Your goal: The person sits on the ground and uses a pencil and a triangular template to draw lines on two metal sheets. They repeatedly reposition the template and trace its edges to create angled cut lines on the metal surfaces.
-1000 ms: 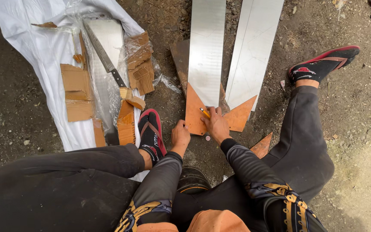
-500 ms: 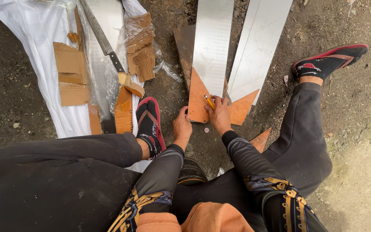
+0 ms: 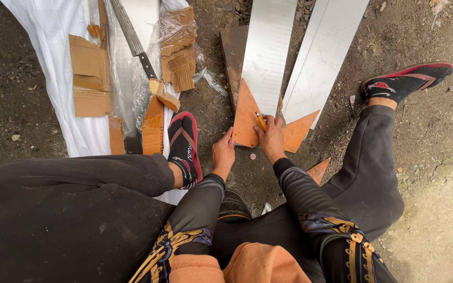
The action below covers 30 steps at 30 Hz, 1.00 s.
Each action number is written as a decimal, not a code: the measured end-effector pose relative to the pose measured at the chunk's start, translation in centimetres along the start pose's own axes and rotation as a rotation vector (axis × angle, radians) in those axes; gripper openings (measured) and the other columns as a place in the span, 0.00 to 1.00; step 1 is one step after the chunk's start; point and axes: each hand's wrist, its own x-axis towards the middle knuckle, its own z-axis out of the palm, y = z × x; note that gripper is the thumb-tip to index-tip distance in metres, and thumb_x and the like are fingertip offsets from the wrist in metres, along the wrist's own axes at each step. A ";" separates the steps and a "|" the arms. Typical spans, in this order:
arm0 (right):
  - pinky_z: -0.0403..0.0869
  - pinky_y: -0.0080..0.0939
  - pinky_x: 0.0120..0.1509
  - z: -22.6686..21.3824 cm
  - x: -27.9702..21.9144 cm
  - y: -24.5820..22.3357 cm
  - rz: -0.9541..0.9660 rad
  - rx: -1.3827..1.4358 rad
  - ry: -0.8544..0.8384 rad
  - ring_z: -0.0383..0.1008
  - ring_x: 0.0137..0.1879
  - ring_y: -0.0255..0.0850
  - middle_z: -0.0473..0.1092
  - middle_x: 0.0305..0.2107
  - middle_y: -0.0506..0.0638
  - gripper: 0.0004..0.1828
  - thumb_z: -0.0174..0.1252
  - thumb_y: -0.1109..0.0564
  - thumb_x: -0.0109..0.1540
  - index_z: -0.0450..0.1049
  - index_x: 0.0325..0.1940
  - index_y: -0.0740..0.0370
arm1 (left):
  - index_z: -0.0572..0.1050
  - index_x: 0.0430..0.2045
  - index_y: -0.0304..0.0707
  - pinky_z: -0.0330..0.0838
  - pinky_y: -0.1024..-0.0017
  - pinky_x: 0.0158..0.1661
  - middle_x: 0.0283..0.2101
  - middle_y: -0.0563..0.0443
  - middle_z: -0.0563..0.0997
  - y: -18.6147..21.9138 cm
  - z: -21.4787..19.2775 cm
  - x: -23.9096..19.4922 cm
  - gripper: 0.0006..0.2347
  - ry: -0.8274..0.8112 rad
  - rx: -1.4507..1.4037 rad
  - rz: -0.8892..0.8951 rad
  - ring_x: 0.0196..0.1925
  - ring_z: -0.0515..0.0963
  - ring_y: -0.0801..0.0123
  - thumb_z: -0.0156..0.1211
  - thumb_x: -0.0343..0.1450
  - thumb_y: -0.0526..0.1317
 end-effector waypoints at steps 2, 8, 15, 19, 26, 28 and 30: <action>0.76 0.53 0.53 -0.1 0.0 -0.1 -0.002 0.005 0.002 0.74 0.49 0.57 0.63 0.50 0.61 0.24 0.61 0.51 0.66 0.66 0.62 0.64 | 0.72 0.62 0.53 0.75 0.60 0.50 0.54 0.42 0.82 0.2 -0.3 -0.1 0.19 -0.043 0.013 -0.052 0.52 0.83 0.53 0.56 0.74 0.36; 0.75 0.55 0.53 -0.1 0.3 -0.2 -0.039 -0.022 0.016 0.73 0.51 0.58 0.63 0.51 0.61 0.25 0.62 0.52 0.65 0.66 0.62 0.64 | 0.68 0.65 0.54 0.77 0.62 0.48 0.55 0.45 0.82 0.6 -0.9 -0.6 0.21 -0.111 -0.046 -0.085 0.49 0.86 0.60 0.51 0.75 0.34; 0.75 0.54 0.53 0.2 0.3 0.4 -0.039 -0.033 0.019 0.73 0.50 0.58 0.63 0.50 0.61 0.24 0.62 0.51 0.65 0.66 0.61 0.64 | 0.69 0.64 0.54 0.76 0.61 0.49 0.56 0.44 0.81 0.4 -0.7 -0.5 0.21 -0.072 -0.004 -0.036 0.52 0.83 0.55 0.54 0.74 0.35; 0.75 0.54 0.52 0.4 0.3 0.6 -0.073 -0.040 0.042 0.73 0.50 0.58 0.63 0.49 0.61 0.24 0.62 0.51 0.65 0.66 0.61 0.64 | 0.72 0.62 0.54 0.76 0.61 0.49 0.54 0.43 0.82 0.3 -0.6 -0.4 0.19 -0.051 -0.002 -0.029 0.50 0.84 0.55 0.55 0.74 0.35; 0.77 0.52 0.51 0.4 0.3 0.4 -0.024 -0.060 0.007 0.74 0.48 0.56 0.62 0.49 0.61 0.25 0.62 0.51 0.66 0.65 0.62 0.64 | 0.72 0.62 0.59 0.78 0.63 0.46 0.49 0.45 0.84 0.9 -1.0 -0.5 0.19 -0.086 -0.022 -0.113 0.47 0.86 0.61 0.54 0.75 0.37; 0.77 0.52 0.51 0.3 0.3 0.2 -0.018 -0.068 0.002 0.74 0.47 0.55 0.62 0.50 0.61 0.25 0.61 0.50 0.66 0.65 0.62 0.64 | 0.73 0.61 0.59 0.78 0.63 0.46 0.48 0.45 0.84 1.1 -1.1 -0.5 0.18 -0.083 -0.020 -0.121 0.46 0.86 0.61 0.55 0.75 0.37; 0.77 0.52 0.50 0.3 0.3 0.2 -0.018 -0.065 0.002 0.74 0.47 0.55 0.62 0.50 0.61 0.25 0.61 0.50 0.66 0.65 0.62 0.64 | 0.72 0.61 0.60 0.78 0.63 0.46 0.48 0.45 0.84 1.0 -1.0 -0.5 0.18 -0.085 -0.008 -0.126 0.46 0.86 0.61 0.55 0.75 0.38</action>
